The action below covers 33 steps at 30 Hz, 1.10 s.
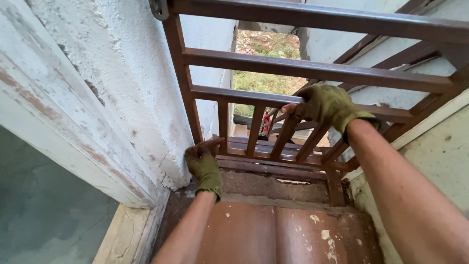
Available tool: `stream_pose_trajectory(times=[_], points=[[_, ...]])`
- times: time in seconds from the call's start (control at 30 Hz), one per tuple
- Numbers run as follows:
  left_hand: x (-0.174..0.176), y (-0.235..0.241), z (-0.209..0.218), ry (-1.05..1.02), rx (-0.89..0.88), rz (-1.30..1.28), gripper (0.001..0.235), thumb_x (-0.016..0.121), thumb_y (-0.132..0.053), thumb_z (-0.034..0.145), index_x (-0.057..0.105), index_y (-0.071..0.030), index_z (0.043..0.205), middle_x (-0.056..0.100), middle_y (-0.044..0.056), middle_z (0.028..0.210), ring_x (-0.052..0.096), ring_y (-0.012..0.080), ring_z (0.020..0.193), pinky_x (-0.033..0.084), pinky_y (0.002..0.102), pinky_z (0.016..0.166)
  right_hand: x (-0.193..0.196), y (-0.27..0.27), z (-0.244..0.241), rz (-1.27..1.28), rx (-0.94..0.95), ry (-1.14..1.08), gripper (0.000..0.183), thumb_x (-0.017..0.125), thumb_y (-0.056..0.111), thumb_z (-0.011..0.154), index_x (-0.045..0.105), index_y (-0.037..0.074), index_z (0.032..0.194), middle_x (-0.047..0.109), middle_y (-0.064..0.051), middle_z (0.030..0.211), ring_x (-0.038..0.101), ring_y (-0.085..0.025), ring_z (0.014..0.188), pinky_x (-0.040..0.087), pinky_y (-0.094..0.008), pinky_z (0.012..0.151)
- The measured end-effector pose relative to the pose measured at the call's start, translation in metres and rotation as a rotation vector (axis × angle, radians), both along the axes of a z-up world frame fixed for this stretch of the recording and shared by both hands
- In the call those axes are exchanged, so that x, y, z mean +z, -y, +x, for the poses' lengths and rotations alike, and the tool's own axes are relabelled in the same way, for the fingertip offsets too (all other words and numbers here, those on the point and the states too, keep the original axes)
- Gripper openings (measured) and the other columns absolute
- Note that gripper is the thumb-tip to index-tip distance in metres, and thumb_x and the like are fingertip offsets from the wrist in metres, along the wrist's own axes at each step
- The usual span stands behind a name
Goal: The person uses a cloth to wipe the horizontal bars of a metal railing on an outdoor staircase. The person systematically cleans the railing sections, moving from one bar to the next while holding onto the structure for support.
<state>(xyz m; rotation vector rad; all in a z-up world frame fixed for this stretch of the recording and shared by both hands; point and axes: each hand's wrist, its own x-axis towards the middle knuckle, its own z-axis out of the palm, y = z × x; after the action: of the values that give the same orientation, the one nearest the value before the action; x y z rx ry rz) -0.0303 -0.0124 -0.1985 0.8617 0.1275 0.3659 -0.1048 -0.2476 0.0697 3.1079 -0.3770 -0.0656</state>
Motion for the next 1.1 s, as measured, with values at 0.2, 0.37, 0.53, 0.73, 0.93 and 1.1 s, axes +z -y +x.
stream_pose_trajectory(times=[0.2,0.37,0.53,0.73,0.93,1.1], points=[[-0.026,0.01,0.029,0.195,0.014,0.156,0.012,0.068,0.009,0.093,0.061,0.002,0.086,0.069,0.015,0.08,0.067,0.0183,0.067,0.057,0.031,0.06,0.002,-0.004,0.005,-0.032,-0.024,-0.064,0.068,0.053,0.082,0.081,0.081,0.022,0.093,0.077,-0.007,0.084,0.073,-0.021,0.078,0.06,-0.039,0.071],[0.0,0.032,0.013,-0.214,-0.017,-0.114,0.008,0.059,0.004,0.092,0.059,0.001,0.085,0.07,0.019,0.065,0.068,0.0323,0.047,0.059,0.043,0.044,-0.002,-0.003,-0.001,-0.147,0.009,0.002,0.077,0.049,0.086,0.085,0.077,0.013,0.085,0.075,-0.009,0.079,0.073,-0.023,0.077,0.058,-0.04,0.074],[0.024,0.037,0.008,-0.409,0.275,-0.248,0.011,0.058,0.002,0.09,0.05,-0.005,0.093,0.07,0.022,0.065,0.071,0.0359,0.046,0.064,0.043,0.046,0.002,-0.005,0.001,-0.143,0.001,0.015,0.077,0.049,0.087,0.083,0.078,0.016,0.087,0.074,-0.008,0.081,0.072,-0.021,0.081,0.058,-0.039,0.075],[0.031,0.045,-0.003,-0.348,0.127,-0.241,0.001,0.059,-0.005,0.094,0.059,-0.005,0.094,0.067,0.015,0.062,0.061,0.0271,0.037,0.051,0.038,0.035,-0.007,-0.001,0.003,-0.129,0.017,0.066,0.078,0.051,0.088,0.08,0.076,0.016,0.093,0.075,-0.011,0.085,0.074,-0.027,0.085,0.06,-0.044,0.077],[0.01,0.039,0.015,0.075,0.159,-0.32,0.007,0.058,0.006,0.1,0.062,0.0,0.098,0.063,0.008,0.076,0.057,0.0161,0.059,0.047,0.029,0.053,-0.012,0.01,0.0,-0.183,0.09,0.168,0.078,0.054,0.088,0.08,0.078,0.015,0.089,0.074,-0.013,0.09,0.072,-0.031,0.09,0.057,-0.048,0.082],[0.039,0.007,0.021,0.38,0.631,0.669,0.009,0.058,0.004,0.102,0.059,-0.003,0.107,0.064,0.006,0.096,0.061,0.0166,0.083,0.054,0.032,0.075,-0.016,0.005,0.003,-0.22,-0.004,0.047,0.078,0.048,0.088,0.084,0.077,0.015,0.089,0.076,-0.01,0.084,0.074,-0.025,0.077,0.06,-0.039,0.067]])
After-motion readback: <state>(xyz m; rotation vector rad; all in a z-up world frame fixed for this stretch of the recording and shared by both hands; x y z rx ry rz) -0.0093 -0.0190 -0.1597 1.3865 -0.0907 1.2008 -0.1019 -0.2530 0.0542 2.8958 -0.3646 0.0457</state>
